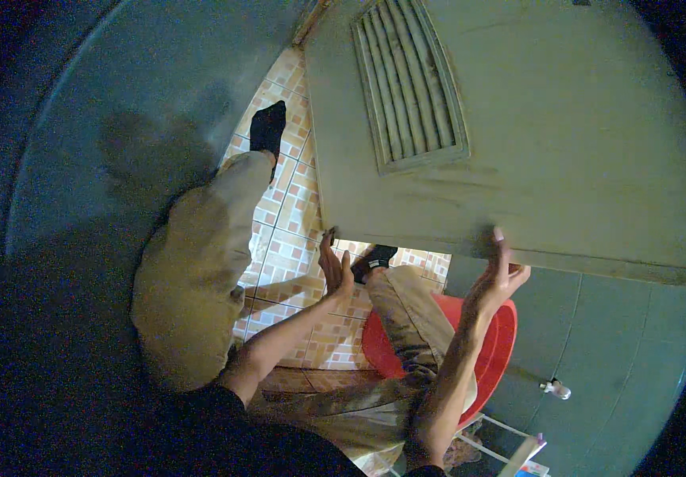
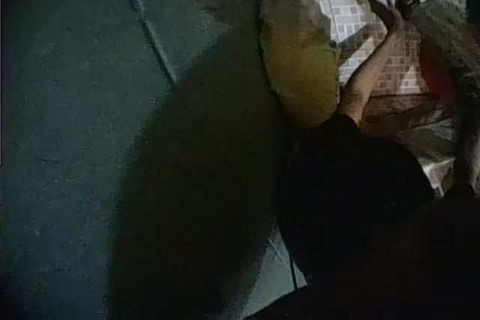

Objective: The person is repairing a door hinge using a screwdriver and hands. They are seen tightening or loosening screws on the door to ensure it is properly attached.

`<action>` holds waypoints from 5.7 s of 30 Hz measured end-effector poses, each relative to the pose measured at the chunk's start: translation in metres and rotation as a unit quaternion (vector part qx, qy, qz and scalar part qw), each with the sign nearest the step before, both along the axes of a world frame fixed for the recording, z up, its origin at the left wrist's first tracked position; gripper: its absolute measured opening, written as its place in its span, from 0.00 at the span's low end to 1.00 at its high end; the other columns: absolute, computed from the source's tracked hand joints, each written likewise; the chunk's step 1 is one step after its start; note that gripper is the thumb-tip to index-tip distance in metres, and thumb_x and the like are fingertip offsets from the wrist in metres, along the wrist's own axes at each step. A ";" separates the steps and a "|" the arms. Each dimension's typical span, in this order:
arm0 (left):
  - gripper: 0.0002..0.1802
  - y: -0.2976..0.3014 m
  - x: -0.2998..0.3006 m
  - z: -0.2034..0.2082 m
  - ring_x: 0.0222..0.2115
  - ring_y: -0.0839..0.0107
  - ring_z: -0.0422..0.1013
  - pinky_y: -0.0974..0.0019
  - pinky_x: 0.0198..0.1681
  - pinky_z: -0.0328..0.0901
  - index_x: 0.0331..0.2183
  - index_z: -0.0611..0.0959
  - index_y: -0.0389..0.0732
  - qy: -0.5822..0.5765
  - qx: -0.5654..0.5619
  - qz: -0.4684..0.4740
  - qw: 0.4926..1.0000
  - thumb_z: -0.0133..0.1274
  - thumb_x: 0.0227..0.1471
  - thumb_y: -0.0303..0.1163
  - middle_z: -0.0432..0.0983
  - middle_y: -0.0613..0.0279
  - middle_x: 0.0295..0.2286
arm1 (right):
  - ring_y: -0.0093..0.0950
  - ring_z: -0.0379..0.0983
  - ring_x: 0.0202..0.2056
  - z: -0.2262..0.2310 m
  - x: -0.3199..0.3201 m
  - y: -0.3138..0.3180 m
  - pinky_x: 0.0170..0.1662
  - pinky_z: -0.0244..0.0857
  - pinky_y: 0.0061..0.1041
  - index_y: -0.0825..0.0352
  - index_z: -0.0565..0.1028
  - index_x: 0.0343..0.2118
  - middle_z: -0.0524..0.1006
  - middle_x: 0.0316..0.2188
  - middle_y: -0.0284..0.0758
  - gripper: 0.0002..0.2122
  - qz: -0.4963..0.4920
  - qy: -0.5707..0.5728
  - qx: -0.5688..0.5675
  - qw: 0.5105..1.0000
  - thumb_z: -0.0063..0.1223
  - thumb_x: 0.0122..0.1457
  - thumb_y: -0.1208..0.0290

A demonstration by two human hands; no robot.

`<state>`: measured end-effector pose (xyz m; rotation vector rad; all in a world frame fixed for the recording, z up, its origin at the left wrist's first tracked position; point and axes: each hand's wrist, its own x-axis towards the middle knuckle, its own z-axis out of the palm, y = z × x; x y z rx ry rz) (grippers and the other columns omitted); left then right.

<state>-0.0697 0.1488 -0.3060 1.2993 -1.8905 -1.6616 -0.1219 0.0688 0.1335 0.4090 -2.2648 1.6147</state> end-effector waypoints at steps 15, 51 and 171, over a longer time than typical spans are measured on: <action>0.48 -0.040 -0.012 0.188 0.60 0.45 0.47 0.46 0.63 0.45 0.61 0.58 0.30 0.347 -0.050 0.090 0.932 0.45 0.54 0.60 0.49 0.38 0.59 | 0.23 0.70 0.37 0.007 0.003 0.002 0.43 0.63 0.22 0.72 0.77 0.38 0.74 0.35 0.33 0.12 0.022 -0.022 0.029 0.999 0.62 0.55 0.69; 0.43 -0.048 0.015 0.085 0.59 0.46 0.52 0.41 0.60 0.47 0.61 0.56 0.34 0.135 -0.073 0.051 0.987 0.57 0.49 0.37 0.54 0.42 0.58 | 0.25 0.72 0.35 0.005 0.002 0.002 0.43 0.65 0.26 0.73 0.76 0.38 0.77 0.34 0.36 0.13 0.007 -0.016 0.014 1.000 0.64 0.54 0.70; 0.32 -0.100 -0.023 0.000 0.59 0.52 0.59 0.53 0.62 0.51 0.58 0.69 0.34 0.107 0.191 0.126 0.968 0.32 0.65 0.50 0.64 0.45 0.58 | 0.26 0.72 0.38 0.003 0.019 -0.005 0.46 0.65 0.26 0.74 0.76 0.39 0.77 0.36 0.37 0.14 0.004 0.016 0.078 0.997 0.62 0.56 0.68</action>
